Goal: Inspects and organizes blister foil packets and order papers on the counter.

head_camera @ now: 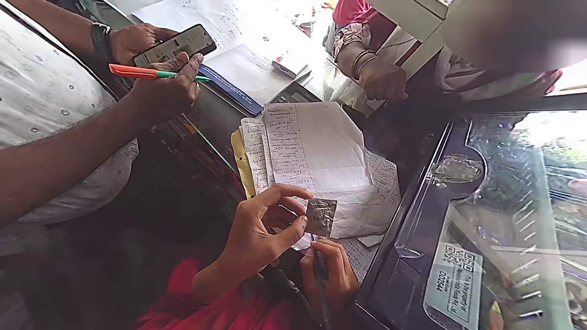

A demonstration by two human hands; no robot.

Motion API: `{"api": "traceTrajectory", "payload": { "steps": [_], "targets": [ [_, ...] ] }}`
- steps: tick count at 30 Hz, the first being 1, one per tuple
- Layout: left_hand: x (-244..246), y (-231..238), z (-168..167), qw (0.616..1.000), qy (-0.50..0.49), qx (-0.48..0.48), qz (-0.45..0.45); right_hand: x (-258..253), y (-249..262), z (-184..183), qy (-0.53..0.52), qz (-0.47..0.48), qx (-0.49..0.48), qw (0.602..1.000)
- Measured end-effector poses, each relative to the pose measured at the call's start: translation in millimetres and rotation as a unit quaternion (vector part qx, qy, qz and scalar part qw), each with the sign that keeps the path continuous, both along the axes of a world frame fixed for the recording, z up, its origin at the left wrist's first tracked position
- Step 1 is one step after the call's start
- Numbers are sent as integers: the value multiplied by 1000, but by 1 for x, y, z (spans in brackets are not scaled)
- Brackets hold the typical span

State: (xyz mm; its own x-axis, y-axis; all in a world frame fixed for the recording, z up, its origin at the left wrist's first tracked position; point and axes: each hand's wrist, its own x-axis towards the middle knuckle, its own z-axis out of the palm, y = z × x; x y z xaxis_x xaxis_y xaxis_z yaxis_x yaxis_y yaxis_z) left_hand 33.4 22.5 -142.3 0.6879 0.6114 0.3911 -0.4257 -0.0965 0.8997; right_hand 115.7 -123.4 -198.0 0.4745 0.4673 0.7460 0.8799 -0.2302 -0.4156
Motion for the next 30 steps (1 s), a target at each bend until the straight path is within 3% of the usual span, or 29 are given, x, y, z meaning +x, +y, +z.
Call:
{"api": "traceTrajectory", "payload": {
  "steps": [30],
  "targets": [
    [-6, -28, 11, 1000, 2, 25, -8, 1, 4, -5, -20, -28, 29, 999]
  ]
}}
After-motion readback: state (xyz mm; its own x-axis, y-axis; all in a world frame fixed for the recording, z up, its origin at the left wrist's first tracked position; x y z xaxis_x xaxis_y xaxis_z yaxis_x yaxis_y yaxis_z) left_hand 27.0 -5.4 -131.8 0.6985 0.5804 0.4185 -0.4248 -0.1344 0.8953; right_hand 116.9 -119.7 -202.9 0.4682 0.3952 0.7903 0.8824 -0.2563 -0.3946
